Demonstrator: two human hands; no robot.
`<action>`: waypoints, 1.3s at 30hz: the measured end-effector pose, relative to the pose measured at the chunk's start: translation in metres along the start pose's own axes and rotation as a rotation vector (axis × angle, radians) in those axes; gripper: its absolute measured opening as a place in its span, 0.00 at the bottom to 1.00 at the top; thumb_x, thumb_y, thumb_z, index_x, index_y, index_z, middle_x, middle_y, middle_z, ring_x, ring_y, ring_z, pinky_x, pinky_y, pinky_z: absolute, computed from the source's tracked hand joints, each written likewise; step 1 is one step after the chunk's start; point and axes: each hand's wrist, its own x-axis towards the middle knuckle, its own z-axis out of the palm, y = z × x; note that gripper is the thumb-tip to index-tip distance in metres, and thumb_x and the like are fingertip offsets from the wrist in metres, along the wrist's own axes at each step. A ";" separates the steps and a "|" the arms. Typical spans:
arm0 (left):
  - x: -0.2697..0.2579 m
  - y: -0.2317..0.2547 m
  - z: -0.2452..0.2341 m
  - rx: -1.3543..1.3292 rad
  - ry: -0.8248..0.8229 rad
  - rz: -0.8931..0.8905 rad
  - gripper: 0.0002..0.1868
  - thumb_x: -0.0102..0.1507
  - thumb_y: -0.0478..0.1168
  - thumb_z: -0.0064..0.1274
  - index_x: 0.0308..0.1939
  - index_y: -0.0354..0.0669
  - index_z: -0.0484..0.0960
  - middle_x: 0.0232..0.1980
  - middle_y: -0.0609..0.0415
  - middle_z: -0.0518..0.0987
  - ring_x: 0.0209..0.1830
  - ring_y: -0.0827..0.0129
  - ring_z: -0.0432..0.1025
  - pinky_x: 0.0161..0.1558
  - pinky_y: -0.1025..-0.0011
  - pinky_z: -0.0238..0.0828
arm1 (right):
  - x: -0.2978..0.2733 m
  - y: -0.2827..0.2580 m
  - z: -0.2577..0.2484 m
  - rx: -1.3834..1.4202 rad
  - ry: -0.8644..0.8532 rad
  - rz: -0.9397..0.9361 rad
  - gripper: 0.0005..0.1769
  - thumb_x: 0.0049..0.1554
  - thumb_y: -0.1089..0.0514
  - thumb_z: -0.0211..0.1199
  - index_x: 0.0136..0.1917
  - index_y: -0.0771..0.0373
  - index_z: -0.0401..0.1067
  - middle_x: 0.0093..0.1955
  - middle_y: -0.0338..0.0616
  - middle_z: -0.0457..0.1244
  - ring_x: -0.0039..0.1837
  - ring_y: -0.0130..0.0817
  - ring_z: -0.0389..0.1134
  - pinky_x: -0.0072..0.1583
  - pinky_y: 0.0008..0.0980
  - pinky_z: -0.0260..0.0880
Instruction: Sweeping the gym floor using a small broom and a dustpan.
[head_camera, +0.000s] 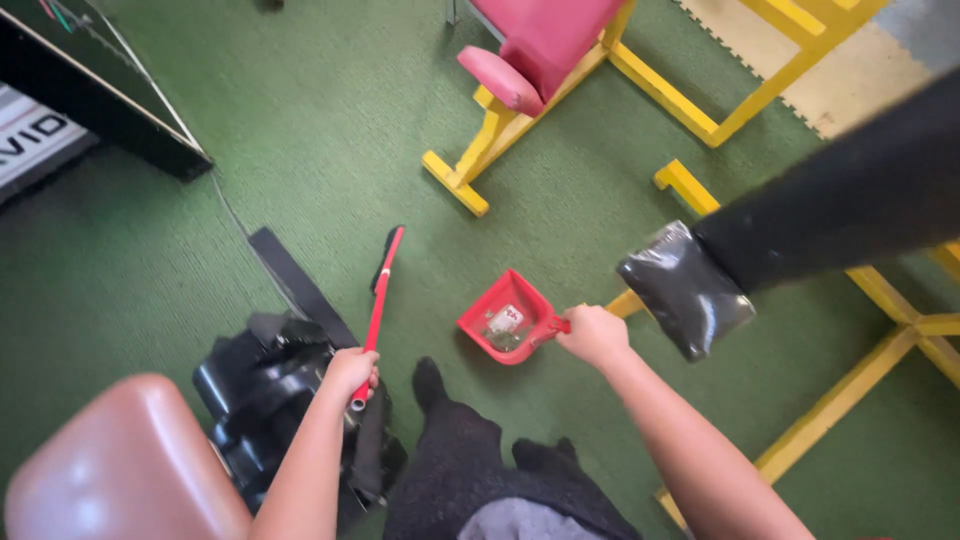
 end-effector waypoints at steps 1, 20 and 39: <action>0.014 0.009 -0.016 -0.006 0.006 -0.008 0.09 0.66 0.36 0.48 0.48 0.36 0.77 0.25 0.56 0.71 0.16 0.73 0.64 0.18 0.70 0.59 | 0.014 -0.020 -0.001 0.012 0.027 -0.029 0.19 0.49 0.44 0.65 0.52 0.50 0.81 0.46 0.49 0.72 0.52 0.48 0.74 0.54 0.47 0.75; 0.152 0.100 -0.038 0.665 0.085 0.121 0.14 0.51 0.33 0.58 0.38 0.24 0.84 0.39 0.30 0.84 0.40 0.46 0.82 0.42 0.56 0.79 | 0.114 -0.183 0.011 -0.106 -0.077 0.019 0.15 0.48 0.47 0.67 0.49 0.51 0.78 0.46 0.46 0.71 0.50 0.47 0.73 0.53 0.47 0.75; 0.082 0.107 -0.026 0.084 -0.427 -0.087 0.07 0.64 0.37 0.52 0.35 0.37 0.75 0.19 0.57 0.70 0.14 0.70 0.65 0.16 0.67 0.60 | 0.083 -0.169 0.031 0.002 -0.056 0.153 0.17 0.50 0.45 0.65 0.52 0.51 0.76 0.48 0.46 0.71 0.54 0.46 0.73 0.57 0.47 0.73</action>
